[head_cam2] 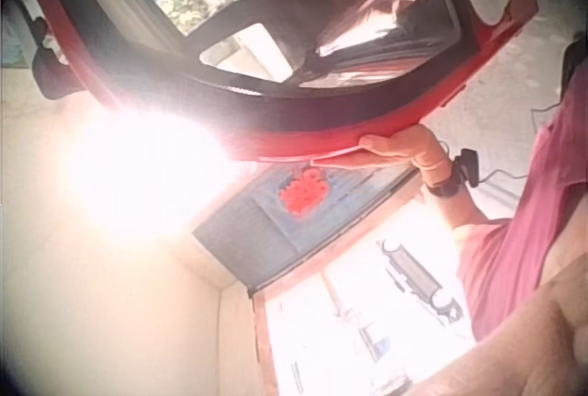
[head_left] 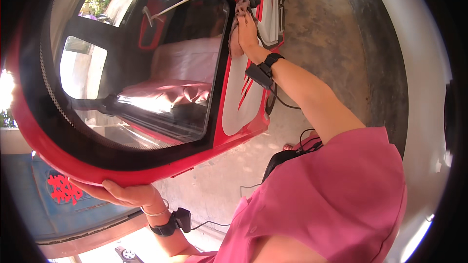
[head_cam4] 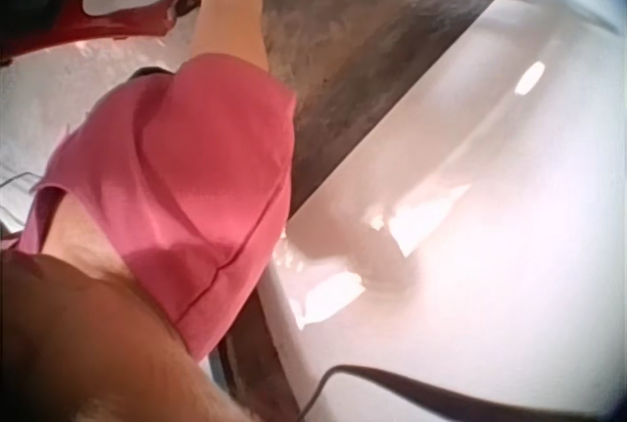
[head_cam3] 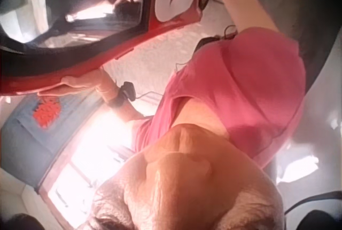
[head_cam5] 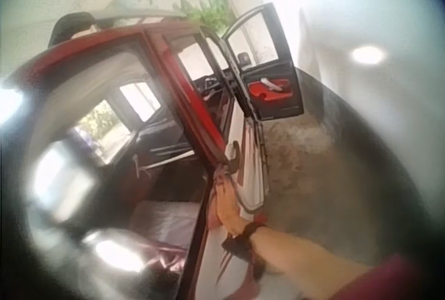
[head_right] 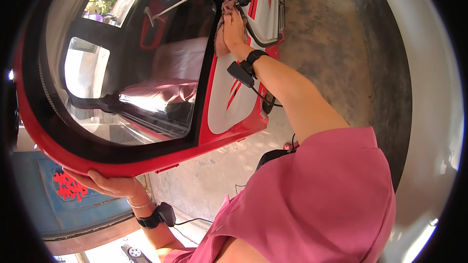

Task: Wiping down the exterior of a small red electric car with a cloth.

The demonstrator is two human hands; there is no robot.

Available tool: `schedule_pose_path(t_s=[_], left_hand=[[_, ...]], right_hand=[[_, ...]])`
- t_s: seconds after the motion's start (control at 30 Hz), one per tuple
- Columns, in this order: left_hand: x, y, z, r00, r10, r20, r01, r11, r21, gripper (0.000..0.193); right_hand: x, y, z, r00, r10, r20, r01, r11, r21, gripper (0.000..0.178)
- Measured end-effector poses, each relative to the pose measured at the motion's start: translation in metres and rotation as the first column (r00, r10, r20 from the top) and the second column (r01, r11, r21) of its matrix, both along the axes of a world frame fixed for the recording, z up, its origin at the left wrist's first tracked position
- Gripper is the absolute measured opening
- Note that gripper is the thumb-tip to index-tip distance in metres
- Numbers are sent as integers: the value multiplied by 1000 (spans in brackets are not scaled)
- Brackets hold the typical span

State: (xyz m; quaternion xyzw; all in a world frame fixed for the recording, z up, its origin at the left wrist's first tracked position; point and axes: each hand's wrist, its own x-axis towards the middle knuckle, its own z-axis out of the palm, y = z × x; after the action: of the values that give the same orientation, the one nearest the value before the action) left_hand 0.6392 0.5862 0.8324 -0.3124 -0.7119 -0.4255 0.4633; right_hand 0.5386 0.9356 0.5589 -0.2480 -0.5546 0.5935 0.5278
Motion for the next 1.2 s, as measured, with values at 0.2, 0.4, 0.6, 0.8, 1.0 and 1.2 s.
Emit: schedule_pose_path(t_s=[0.2, 0.4, 0.6, 0.8, 1.0, 1.2], left_hand=[[4, 0, 1, 996, -87, 33, 84, 994, 74, 61], [2, -2, 0, 996, -80, 40, 79, 997, 28, 59], [5, 1, 1, 993, -87, 76, 82, 995, 60, 58], [2, 0, 0, 998, -42, 50, 39, 997, 61, 59], [6, 7, 1, 997, 4, 73, -11, 996, 93, 61], [3, -2, 2, 999, -26, 39, 22, 996, 85, 64]], right_hand=[[19, -68, -1, 997, -68, -26, 68, 998, -12, 31], [59, -152, -5, 997, 65, 37, -64, 997, -34, 34], [116, -212, 26, 877, 411, 249, -441, 894, 77, 53], [102, -214, 29, 977, 160, 141, -174, 981, 90, 28], [61, -139, 20, 999, 36, -37, -36, 999, 21, 15], [27, -86, 3, 1000, -12, 27, 13, 999, -44, 23]])
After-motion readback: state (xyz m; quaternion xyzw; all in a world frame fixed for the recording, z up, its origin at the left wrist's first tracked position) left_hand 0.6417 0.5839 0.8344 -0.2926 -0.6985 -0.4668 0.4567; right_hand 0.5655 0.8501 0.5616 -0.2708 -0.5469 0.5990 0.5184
